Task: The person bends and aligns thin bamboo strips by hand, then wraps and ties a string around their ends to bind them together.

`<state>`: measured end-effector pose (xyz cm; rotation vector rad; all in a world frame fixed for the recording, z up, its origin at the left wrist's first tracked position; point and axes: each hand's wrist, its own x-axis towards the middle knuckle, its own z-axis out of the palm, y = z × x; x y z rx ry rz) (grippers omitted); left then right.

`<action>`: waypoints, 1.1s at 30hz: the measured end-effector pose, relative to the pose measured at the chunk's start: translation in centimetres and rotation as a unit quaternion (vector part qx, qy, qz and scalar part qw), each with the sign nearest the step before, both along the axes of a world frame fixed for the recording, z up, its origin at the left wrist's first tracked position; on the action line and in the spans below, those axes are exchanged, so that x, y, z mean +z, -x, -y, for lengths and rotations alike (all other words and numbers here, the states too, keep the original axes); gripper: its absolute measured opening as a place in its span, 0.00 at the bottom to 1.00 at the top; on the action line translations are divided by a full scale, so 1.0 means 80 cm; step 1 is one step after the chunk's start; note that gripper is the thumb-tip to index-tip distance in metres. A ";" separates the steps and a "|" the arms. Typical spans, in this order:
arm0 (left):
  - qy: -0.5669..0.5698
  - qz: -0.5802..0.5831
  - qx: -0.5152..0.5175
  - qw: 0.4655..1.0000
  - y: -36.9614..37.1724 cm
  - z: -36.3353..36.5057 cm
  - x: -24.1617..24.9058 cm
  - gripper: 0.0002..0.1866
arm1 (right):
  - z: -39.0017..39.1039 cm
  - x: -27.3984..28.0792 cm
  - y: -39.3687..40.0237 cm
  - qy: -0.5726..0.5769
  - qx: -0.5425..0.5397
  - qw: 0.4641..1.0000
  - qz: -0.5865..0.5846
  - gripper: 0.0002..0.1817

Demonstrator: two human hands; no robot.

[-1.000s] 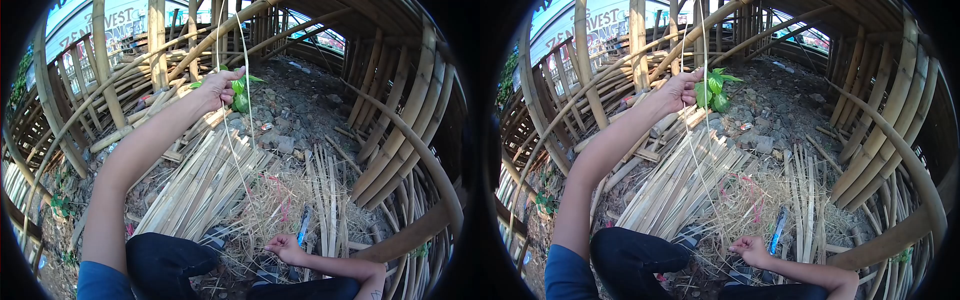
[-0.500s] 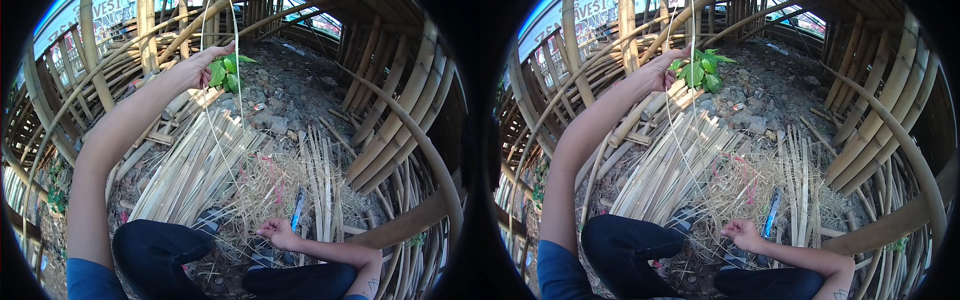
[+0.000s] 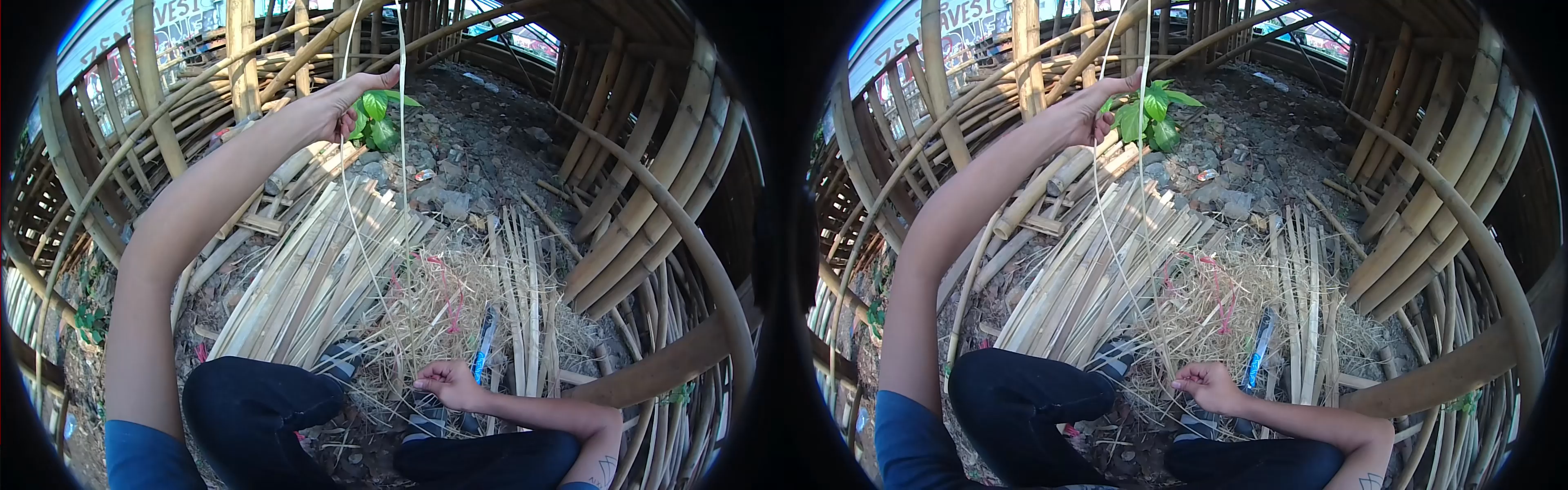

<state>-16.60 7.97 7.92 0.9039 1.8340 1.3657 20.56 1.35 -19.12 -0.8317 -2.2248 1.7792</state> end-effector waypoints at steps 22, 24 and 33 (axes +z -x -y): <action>0.047 -0.072 -0.002 0.996 -0.012 -0.012 0.008 0.60 | 0.005 0.010 0.002 -0.026 0.045 0.999 -0.001 0.05; 0.032 -0.096 0.008 0.995 -0.018 -0.012 0.004 0.58 | 0.005 0.008 0.002 -0.021 0.043 0.999 0.014 0.07; -0.059 -0.204 0.086 0.973 -0.075 -0.033 0.005 0.70 | 0.006 -0.010 0.004 -0.120 0.107 0.986 -0.035 0.06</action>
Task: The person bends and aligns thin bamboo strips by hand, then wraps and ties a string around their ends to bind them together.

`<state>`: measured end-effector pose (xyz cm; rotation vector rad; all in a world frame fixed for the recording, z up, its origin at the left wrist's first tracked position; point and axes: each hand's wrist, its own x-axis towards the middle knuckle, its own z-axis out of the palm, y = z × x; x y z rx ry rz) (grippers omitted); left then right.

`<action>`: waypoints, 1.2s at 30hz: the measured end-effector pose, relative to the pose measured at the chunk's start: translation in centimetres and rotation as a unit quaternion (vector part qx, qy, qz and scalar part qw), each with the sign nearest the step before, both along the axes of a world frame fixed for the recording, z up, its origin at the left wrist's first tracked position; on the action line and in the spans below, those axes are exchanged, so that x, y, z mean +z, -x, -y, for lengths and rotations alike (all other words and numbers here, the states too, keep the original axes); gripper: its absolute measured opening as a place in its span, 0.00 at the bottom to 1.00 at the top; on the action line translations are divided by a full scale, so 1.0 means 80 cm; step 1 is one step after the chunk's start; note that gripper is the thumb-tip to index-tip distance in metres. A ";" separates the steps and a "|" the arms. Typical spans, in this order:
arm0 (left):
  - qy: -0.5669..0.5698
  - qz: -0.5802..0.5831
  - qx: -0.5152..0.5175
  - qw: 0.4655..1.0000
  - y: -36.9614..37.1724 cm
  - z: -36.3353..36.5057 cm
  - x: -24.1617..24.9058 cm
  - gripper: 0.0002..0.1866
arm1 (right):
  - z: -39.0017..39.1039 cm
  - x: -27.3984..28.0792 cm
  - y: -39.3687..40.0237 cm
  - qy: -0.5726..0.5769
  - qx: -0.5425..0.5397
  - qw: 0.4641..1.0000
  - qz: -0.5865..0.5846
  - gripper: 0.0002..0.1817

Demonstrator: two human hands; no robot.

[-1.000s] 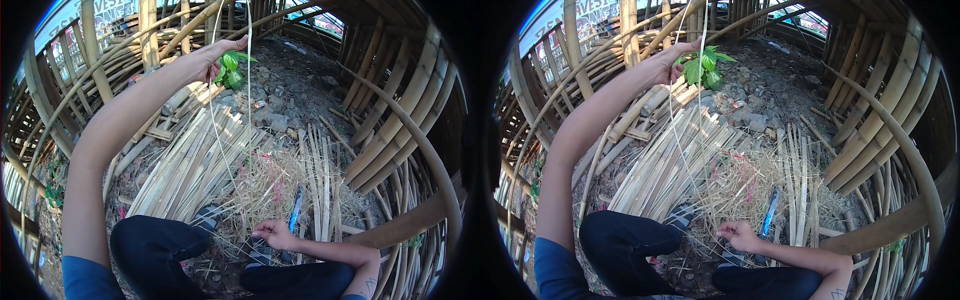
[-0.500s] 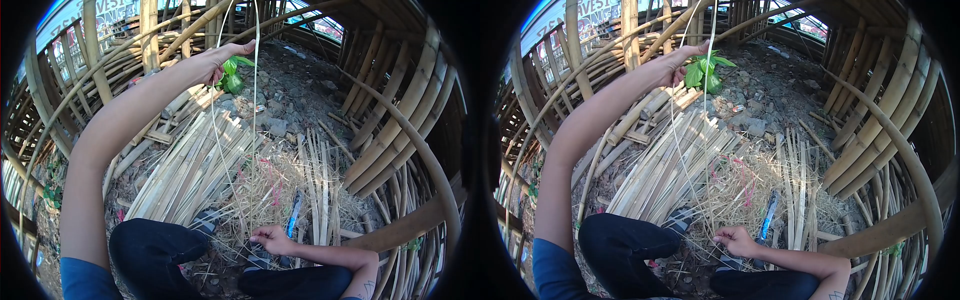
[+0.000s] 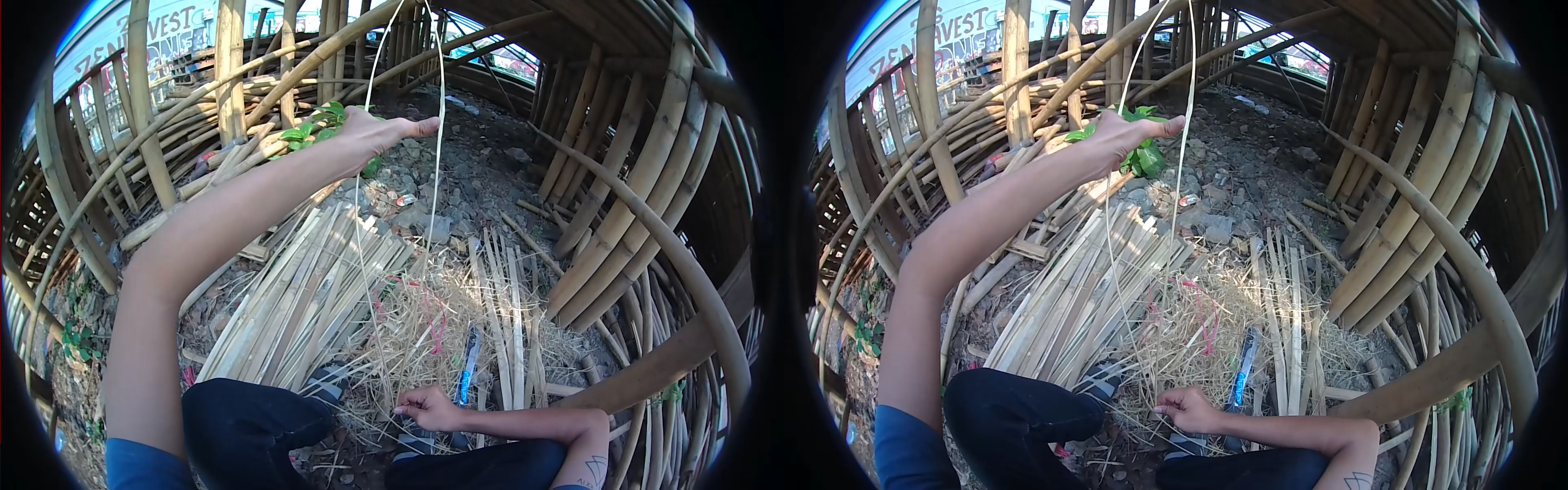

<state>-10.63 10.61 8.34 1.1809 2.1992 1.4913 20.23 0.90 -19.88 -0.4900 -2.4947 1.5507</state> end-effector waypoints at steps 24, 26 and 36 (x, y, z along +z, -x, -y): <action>-0.067 0.067 -0.190 0.977 -0.037 0.013 0.052 0.37 | 0.005 0.028 0.002 0.091 -0.060 0.993 -0.044 0.04; -0.048 0.005 -0.010 0.999 -0.047 0.015 0.056 0.40 | 0.002 0.031 0.000 0.120 -0.078 0.990 -0.018 0.04; -0.246 0.282 -0.218 0.901 0.056 -0.011 0.012 0.18 | -0.008 0.063 0.001 0.125 -0.133 0.981 -0.067 0.03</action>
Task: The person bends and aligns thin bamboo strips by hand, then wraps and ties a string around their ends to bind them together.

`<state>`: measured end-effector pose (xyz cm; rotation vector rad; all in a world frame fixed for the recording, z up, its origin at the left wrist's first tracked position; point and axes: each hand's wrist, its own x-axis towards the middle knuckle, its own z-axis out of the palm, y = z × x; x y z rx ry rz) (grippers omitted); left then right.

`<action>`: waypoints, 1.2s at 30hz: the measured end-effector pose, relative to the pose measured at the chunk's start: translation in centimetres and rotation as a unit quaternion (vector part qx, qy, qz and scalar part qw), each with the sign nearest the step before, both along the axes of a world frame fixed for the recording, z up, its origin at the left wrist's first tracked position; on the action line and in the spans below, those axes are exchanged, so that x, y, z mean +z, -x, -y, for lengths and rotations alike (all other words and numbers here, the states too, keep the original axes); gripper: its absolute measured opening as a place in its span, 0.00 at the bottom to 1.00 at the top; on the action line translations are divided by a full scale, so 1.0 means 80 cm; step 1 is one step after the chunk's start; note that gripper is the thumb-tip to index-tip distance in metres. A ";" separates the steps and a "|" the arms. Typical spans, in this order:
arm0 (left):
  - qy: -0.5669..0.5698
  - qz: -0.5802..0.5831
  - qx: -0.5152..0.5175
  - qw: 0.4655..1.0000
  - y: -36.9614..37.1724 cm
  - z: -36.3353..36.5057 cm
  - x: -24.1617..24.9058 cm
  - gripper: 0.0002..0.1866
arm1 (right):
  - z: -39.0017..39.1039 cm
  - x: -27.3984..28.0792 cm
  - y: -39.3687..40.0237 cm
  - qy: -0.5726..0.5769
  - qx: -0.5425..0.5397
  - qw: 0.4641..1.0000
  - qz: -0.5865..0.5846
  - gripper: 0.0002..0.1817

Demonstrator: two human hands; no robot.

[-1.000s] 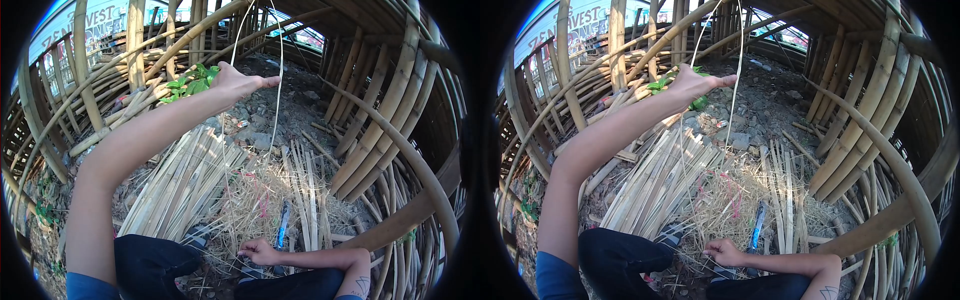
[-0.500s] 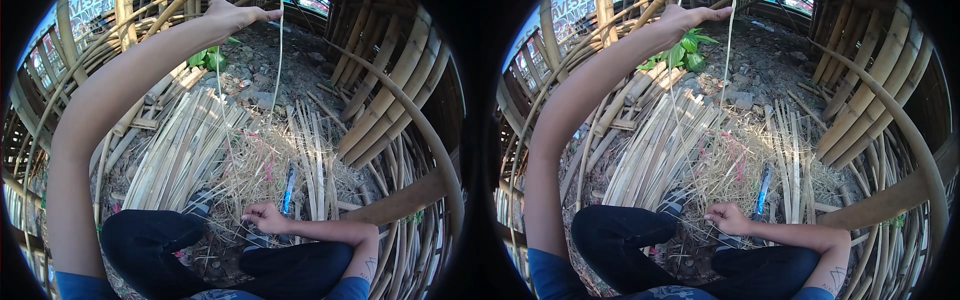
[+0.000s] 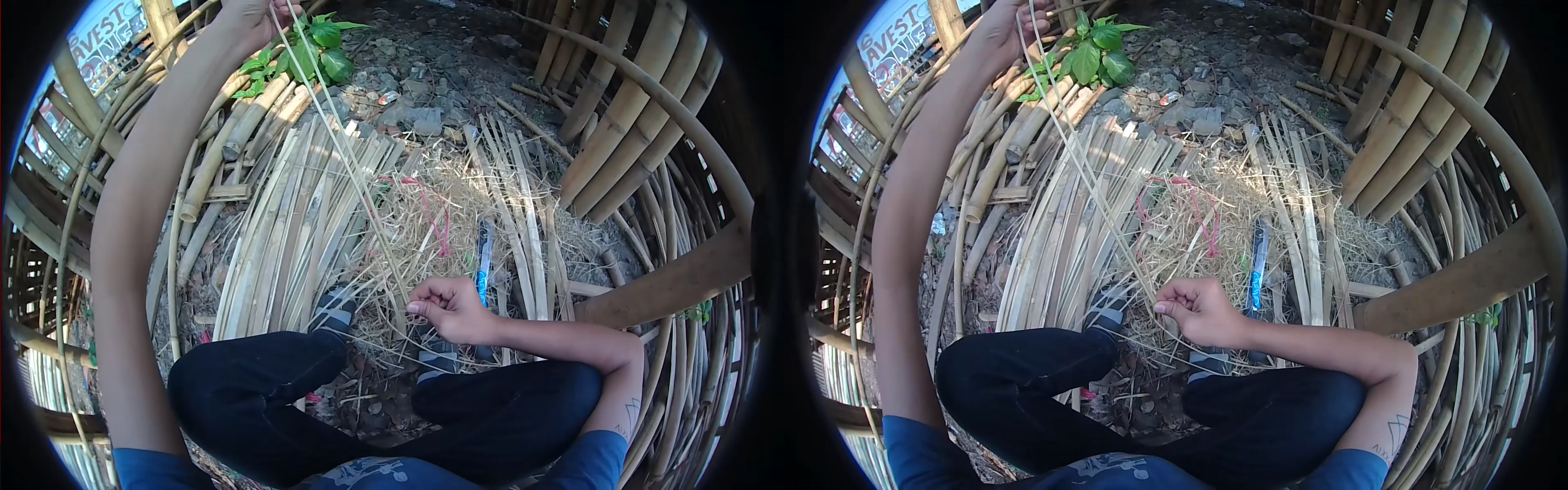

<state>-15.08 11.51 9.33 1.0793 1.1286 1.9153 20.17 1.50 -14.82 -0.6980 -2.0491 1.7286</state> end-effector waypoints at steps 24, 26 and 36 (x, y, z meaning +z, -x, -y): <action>0.126 -0.068 -0.206 0.968 -0.181 0.185 -0.200 0.10 | -0.016 0.051 0.010 -0.090 -0.017 0.992 -0.087 0.05; 0.114 -0.076 -0.192 0.972 -0.178 0.186 -0.198 0.10 | -0.019 0.043 0.014 -0.097 -0.016 0.987 -0.125 0.06; 0.077 -0.050 -0.167 0.982 -0.174 0.190 -0.189 0.07 | -0.019 0.066 0.006 0.004 -0.020 0.996 -0.089 0.08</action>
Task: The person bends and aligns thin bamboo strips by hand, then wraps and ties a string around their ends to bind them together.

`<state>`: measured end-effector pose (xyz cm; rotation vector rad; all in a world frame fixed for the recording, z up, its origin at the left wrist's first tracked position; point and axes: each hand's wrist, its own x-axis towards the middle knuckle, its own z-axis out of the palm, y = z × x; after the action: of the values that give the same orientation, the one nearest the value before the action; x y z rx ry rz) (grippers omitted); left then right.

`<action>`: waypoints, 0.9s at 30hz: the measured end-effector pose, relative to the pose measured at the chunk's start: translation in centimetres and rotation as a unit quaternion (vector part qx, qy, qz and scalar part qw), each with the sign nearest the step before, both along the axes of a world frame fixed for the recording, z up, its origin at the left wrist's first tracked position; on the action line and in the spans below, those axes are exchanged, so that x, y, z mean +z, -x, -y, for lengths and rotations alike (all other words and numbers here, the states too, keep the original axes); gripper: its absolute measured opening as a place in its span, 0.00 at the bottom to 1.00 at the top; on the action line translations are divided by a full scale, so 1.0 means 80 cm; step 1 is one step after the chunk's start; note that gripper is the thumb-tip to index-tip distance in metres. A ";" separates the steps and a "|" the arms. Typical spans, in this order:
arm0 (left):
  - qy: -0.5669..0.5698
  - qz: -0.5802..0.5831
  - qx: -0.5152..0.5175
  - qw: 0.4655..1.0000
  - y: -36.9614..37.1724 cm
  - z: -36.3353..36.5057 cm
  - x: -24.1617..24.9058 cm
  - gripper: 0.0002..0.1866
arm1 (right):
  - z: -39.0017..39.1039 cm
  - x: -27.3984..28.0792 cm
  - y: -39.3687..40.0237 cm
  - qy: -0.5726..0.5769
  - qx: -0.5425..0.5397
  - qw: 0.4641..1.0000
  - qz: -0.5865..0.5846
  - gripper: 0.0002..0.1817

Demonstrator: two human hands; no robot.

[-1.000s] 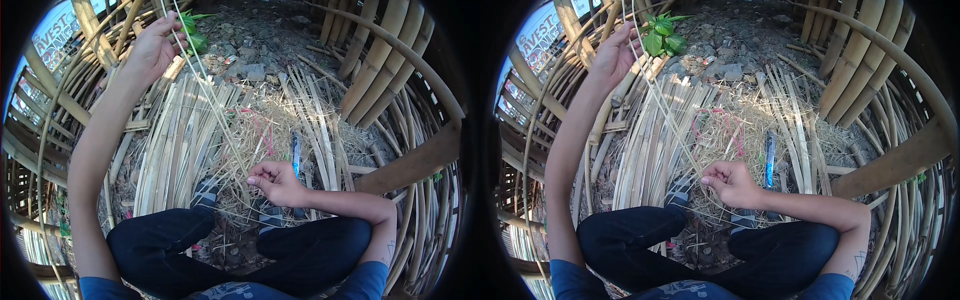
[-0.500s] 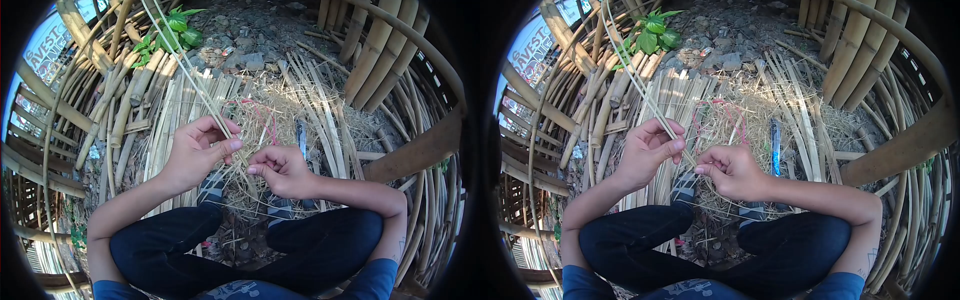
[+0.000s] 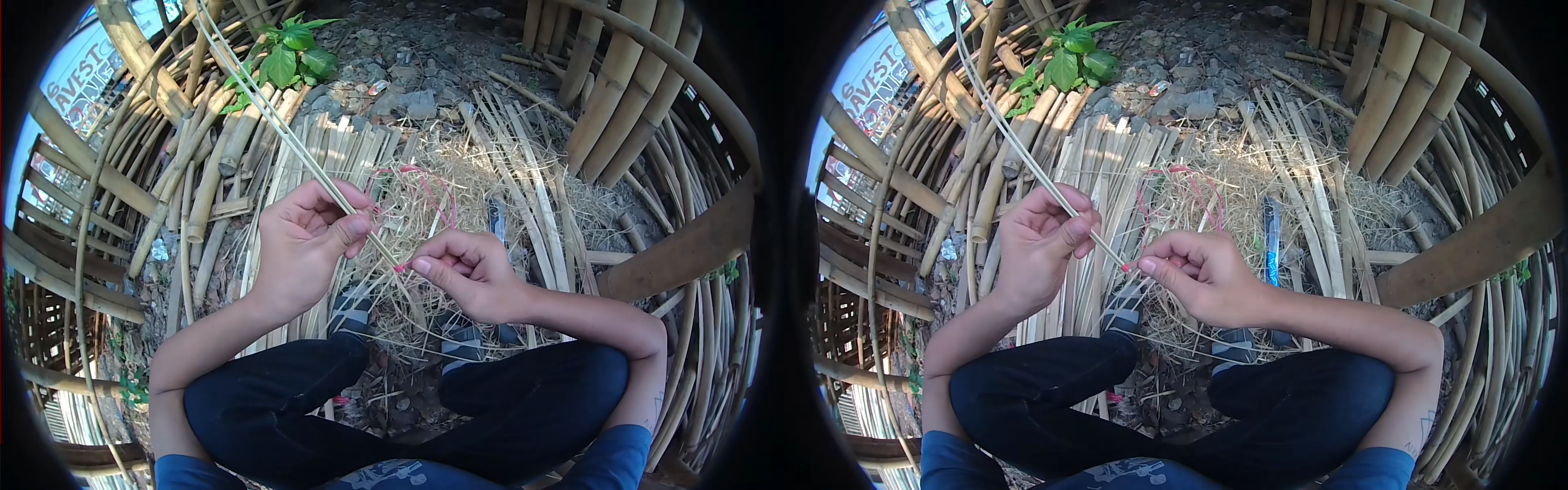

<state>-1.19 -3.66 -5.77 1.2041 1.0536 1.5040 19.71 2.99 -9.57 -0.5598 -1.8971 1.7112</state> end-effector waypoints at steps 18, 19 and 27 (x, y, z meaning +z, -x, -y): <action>-0.004 0.044 0.053 0.998 0.008 -0.004 -0.004 0.06 | 0.004 0.014 0.008 -0.400 -0.023 0.898 -0.183 0.05; -0.005 0.040 0.053 0.998 0.009 -0.003 -0.003 0.06 | 0.004 0.024 0.001 -0.291 -0.119 0.945 -0.094 0.04; -0.011 0.033 0.058 0.998 0.013 -0.002 0.002 0.06 | -0.010 0.016 -0.010 -0.258 0.324 0.901 0.131 0.13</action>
<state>-2.22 -3.54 -5.64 1.1168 1.0803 1.6388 20.54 3.79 -8.27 0.0797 -2.8267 1.4077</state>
